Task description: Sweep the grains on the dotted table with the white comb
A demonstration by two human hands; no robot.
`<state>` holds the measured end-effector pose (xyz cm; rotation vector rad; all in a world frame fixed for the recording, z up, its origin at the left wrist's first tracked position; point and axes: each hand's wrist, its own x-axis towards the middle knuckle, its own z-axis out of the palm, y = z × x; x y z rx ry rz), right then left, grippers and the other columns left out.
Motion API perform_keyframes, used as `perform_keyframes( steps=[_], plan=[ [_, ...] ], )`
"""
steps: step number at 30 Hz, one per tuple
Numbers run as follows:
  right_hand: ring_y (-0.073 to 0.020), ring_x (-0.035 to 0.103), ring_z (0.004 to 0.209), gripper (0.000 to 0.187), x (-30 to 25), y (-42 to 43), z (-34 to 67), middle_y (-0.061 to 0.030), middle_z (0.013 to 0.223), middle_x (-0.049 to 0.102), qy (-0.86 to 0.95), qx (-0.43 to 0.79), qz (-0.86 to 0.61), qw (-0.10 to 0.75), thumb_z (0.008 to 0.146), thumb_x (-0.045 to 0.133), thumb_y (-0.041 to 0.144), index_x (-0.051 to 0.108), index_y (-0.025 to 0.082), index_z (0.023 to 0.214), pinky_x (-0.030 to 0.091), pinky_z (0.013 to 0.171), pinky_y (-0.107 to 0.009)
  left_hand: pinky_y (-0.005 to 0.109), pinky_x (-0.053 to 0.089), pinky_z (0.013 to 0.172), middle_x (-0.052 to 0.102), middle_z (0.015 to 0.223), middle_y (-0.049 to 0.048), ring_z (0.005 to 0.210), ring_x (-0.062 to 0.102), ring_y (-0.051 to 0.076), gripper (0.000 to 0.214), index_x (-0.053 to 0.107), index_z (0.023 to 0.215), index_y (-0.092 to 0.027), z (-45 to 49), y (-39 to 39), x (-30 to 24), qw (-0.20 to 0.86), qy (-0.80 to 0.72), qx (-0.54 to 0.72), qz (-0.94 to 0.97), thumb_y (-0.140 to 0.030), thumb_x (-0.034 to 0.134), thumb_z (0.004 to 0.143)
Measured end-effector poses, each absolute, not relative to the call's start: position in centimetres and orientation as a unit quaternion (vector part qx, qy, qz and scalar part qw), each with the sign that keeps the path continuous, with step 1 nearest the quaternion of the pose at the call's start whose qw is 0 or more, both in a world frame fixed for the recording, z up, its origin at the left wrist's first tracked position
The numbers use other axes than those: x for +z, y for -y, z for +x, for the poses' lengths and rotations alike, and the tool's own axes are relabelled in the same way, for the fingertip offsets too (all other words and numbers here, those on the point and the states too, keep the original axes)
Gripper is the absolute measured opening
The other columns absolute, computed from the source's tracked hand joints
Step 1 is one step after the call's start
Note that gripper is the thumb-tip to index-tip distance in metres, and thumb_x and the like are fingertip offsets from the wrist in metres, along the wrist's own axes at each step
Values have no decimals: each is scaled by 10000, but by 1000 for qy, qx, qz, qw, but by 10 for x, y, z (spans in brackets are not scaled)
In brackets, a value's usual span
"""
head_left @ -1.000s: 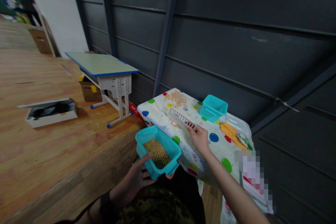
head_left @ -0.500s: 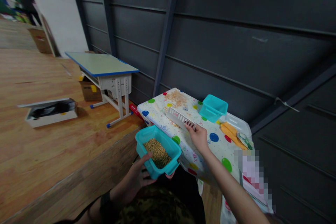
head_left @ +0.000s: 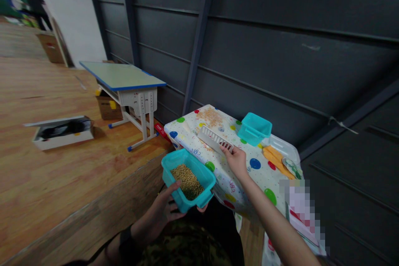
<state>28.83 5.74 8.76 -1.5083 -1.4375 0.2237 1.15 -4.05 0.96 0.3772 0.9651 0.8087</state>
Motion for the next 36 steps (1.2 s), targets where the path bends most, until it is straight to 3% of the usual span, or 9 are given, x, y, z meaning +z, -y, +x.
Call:
perform_keyframes(
  steps=[4, 14, 23, 27, 32, 36],
  plan=[
    [-124, 302, 528, 732, 88, -58, 288, 43, 489, 360, 594, 104, -625, 496, 762, 588, 937, 365, 283, 519, 248, 504, -287, 573, 610, 996, 744, 1415, 265, 1087, 798, 408, 907, 526, 1547, -180, 11, 40, 10, 790, -446, 380, 181, -620, 854, 825],
    [-128, 308, 548, 722, 84, -55, 288, 42, 509, 356, 593, 122, -620, 499, 762, 621, 923, 404, 275, 527, 257, 512, -285, 542, 631, 963, 751, 1423, 275, 1137, 798, 415, 833, 556, 1494, -147, 10, 39, 3, 798, -434, 376, 181, -607, 835, 859],
    [-124, 306, 533, 721, 88, -50, 295, 40, 500, 359, 571, 87, -637, 511, 759, 615, 918, 385, 280, 514, 262, 509, -289, 517, 639, 945, 779, 1360, 230, 1017, 809, 357, 806, 559, 1490, -173, 9, 43, 12, 794, -435, 384, 183, -594, 839, 862],
    [-134, 338, 542, 721, 82, -36, 307, 29, 502, 395, 556, 79, -649, 514, 761, 640, 911, 438, 264, 515, 271, 511, -289, 512, 643, 951, 773, 1382, 231, 1024, 807, 348, 800, 561, 1505, -166, 8, 43, 8, 800, -431, 377, 180, -593, 824, 882],
    [-160, 414, 554, 736, 76, -11, 322, -7, 527, 519, 556, 66, -654, 509, 802, 646, 908, 612, 214, 562, 326, 521, -291, 495, 648, 932, 785, 1356, 205, 990, 801, 328, 823, 561, 1522, -187, 10, 42, 7, 803, -424, 381, 177, -595, 838, 864],
    [-149, 376, 510, 770, 76, 3, 324, -7, 480, 489, 552, 43, -666, 499, 797, 634, 935, 620, 210, 536, 282, 491, -293, 496, 648, 926, 777, 1363, 217, 988, 798, 331, 789, 559, 1513, -174, 11, 43, 7, 807, -426, 368, 177, -589, 811, 890]
  ],
)
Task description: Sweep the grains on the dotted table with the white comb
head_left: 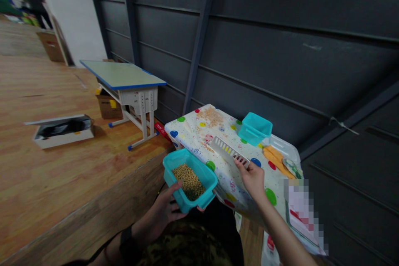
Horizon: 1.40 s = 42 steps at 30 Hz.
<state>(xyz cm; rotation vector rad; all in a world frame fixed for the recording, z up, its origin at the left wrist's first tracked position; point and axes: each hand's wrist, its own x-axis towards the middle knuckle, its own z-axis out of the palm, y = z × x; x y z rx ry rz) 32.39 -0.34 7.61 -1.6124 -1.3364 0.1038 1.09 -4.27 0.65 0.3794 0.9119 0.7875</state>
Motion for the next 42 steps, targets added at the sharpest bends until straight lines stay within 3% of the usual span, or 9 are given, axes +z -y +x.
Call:
perform_keyframes(
  steps=[11, 19, 30, 33, 38, 42],
  plan=[
    [-123, 341, 510, 675, 76, 27, 317, 30, 480, 426, 553, 24, -673, 491, 854, 672, 794, 608, 208, 523, 301, 497, -273, 483, 659, 902, 778, 1331, 217, 973, 801, 320, 668, 577, 1469, -165, 17, 41, 1, 804, -437, 364, 173, -556, 742, 954],
    [-118, 344, 487, 704, 79, 34, 312, 31, 470, 415, 549, 4, -674, 494, 851, 653, 824, 564, 216, 509, 297, 479, -268, 492, 674, 911, 793, 1329, 188, 1003, 822, 328, 701, 584, 1468, -187, 15, 41, -9, 810, -432, 356, 172, -583, 790, 928],
    [-139, 489, 455, 604, 73, 61, 292, 4, 471, 563, 595, 16, -630, 499, 921, 699, 671, 688, 193, 552, 397, 479, -245, 493, 678, 899, 785, 1389, 217, 1006, 836, 339, 686, 584, 1458, -152, 20, 39, -9, 811, -435, 357, 161, -559, 782, 942],
    [-152, 523, 468, 628, 76, 56, 288, -12, 488, 601, 593, 3, -626, 507, 931, 686, 701, 700, 192, 564, 413, 486, -250, 506, 673, 935, 784, 1395, 214, 1059, 831, 352, 760, 565, 1486, -154, 18, 40, -9, 816, -417, 363, 168, -576, 822, 910],
    [-117, 381, 413, 749, 81, 27, 293, 6, 413, 460, 572, -50, -640, 511, 922, 615, 810, 558, 213, 473, 322, 452, -265, 488, 673, 898, 793, 1369, 197, 1039, 830, 347, 738, 580, 1480, -192, 18, 39, -11, 815, -421, 359, 171, -594, 813, 908],
    [-121, 376, 437, 763, 79, 11, 294, 0, 437, 474, 580, -37, -644, 498, 917, 566, 853, 519, 224, 486, 309, 471, -277, 511, 675, 930, 791, 1341, 204, 1020, 820, 341, 694, 603, 1447, -180, 17, 38, -12, 819, -420, 356, 165, -569, 813, 912]
  ],
)
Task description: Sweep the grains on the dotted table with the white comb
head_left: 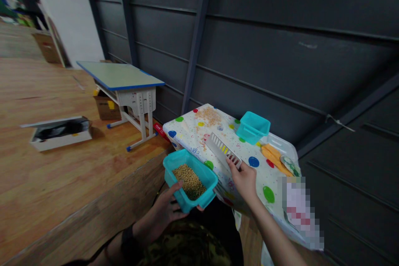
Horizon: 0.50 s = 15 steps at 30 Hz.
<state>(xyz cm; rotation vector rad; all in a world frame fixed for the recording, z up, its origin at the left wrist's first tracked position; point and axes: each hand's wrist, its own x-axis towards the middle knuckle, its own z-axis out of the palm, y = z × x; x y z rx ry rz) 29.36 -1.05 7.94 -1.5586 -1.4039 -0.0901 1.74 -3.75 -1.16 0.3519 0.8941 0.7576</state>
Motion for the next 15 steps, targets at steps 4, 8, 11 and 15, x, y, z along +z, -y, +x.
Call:
perform_keyframes(
  steps=[4, 8, 11, 15],
  plan=[
    [-123, 383, 456, 749, 78, 9, 293, 5, 447, 462, 588, -12, -644, 488, 900, 571, 851, 484, 233, 486, 307, 481, -272, 494, 670, 907, 803, 1305, 183, 1011, 818, 341, 687, 617, 1439, -202, 16, 38, -8, 814, -422, 359, 173, -597, 802, 908],
    [-124, 389, 467, 731, 81, 11, 292, 8, 461, 472, 588, -2, -642, 492, 904, 583, 829, 498, 229, 497, 319, 485, -269, 483, 669, 913, 809, 1284, 180, 1009, 817, 332, 686, 611, 1446, -189, 15, 39, -3, 814, -415, 364, 177, -582, 799, 917],
    [-120, 388, 450, 721, 82, 17, 287, 11, 451, 470, 597, 2, -634, 491, 921, 595, 800, 529, 216, 501, 316, 476, -267, 480, 672, 906, 812, 1286, 186, 1016, 820, 337, 715, 609, 1449, -180, 14, 38, -4, 814, -414, 364, 181, -593, 815, 902],
    [-120, 433, 444, 666, 77, 33, 276, 14, 457, 499, 617, 4, -615, 491, 965, 638, 702, 611, 195, 534, 352, 488, -255, 514, 670, 942, 812, 1306, 185, 1040, 828, 355, 754, 613, 1455, -195, 13, 35, -11, 811, -427, 358, 180, -622, 833, 874]
  ],
)
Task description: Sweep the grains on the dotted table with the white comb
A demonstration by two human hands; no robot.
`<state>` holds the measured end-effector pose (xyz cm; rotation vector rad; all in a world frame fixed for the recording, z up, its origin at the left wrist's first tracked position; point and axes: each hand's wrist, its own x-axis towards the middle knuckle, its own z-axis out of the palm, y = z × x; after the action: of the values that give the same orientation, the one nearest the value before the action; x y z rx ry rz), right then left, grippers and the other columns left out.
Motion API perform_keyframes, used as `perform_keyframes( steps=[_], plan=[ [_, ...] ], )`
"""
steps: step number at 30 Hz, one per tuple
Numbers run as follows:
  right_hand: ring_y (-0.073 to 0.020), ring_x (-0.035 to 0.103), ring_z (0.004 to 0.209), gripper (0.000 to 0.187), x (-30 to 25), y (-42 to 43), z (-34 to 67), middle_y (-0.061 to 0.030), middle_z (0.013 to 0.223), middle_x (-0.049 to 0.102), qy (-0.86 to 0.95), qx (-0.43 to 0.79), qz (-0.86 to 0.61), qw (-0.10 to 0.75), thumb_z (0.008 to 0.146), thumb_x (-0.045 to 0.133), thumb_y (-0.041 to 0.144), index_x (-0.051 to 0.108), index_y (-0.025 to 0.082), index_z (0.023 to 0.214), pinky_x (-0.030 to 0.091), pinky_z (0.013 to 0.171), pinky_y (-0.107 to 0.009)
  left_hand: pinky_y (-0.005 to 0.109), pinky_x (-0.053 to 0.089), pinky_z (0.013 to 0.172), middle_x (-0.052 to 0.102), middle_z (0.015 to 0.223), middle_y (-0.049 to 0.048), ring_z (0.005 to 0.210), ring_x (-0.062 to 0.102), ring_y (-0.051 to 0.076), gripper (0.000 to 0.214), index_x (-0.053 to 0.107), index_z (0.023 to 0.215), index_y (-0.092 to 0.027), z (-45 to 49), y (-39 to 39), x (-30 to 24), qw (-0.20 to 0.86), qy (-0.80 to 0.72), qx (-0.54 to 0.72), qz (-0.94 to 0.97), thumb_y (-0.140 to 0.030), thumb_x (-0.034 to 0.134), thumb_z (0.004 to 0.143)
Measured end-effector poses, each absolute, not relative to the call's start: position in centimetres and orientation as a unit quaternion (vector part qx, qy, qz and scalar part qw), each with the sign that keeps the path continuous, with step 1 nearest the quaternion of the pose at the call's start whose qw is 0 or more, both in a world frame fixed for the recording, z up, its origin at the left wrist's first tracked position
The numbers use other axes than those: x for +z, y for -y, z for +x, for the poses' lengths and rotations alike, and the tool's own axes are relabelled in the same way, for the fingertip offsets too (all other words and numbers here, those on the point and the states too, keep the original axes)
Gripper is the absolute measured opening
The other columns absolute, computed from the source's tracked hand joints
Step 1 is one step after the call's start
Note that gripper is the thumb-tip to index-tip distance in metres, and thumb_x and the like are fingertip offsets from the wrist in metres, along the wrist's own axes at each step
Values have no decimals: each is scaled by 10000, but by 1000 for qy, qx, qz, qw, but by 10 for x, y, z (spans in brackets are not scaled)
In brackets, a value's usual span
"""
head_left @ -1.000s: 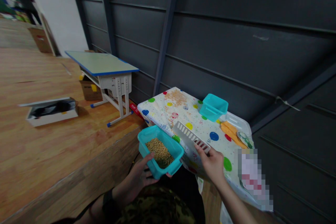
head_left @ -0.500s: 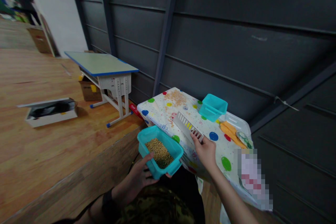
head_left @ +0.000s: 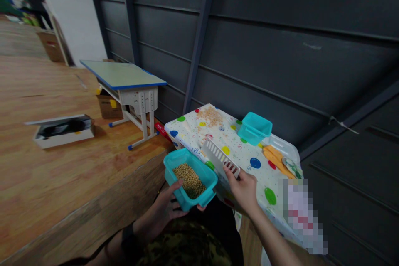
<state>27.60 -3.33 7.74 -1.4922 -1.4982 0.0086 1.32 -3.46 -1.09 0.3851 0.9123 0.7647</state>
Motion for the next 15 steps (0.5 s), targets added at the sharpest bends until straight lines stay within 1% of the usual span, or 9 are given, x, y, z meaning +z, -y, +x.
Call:
perform_keyframes(
  steps=[3, 5, 8, 11, 15],
  plan=[
    [-125, 460, 443, 622, 74, 44, 270, 8, 463, 536, 630, 2, -601, 492, 980, 660, 643, 647, 191, 552, 374, 495, -253, 538, 663, 968, 810, 1320, 199, 1051, 832, 367, 765, 613, 1464, -196, 14, 33, -14, 808, -435, 355, 179, -628, 831, 871],
    [-130, 472, 446, 609, 73, 44, 269, 5, 472, 556, 625, 1, -604, 495, 975, 665, 645, 670, 188, 573, 376, 495, -254, 544, 664, 971, 813, 1316, 207, 1048, 834, 369, 759, 614, 1466, -190, 14, 33, -14, 808, -437, 354, 177, -627, 820, 880],
    [-139, 473, 459, 657, 75, 29, 273, 0, 477, 551, 598, -6, -624, 503, 953, 641, 724, 666, 188, 574, 367, 498, -265, 542, 670, 965, 821, 1294, 213, 1031, 838, 364, 775, 592, 1492, -178, 13, 34, -14, 811, -426, 359, 179, -617, 812, 893],
    [-144, 440, 457, 728, 80, 4, 278, -3, 452, 504, 574, -8, -647, 502, 909, 594, 825, 583, 213, 516, 342, 495, -281, 530, 672, 948, 823, 1282, 217, 1015, 839, 356, 789, 568, 1511, -166, 11, 34, -14, 813, -414, 366, 183, -604, 810, 901],
    [-157, 448, 471, 747, 85, -19, 280, -28, 486, 553, 571, 17, -658, 490, 851, 563, 902, 577, 222, 544, 343, 507, -297, 519, 659, 933, 821, 1271, 205, 980, 829, 340, 770, 569, 1499, -166, 10, 36, -6, 810, -420, 369, 178, -593, 807, 905]
  ],
)
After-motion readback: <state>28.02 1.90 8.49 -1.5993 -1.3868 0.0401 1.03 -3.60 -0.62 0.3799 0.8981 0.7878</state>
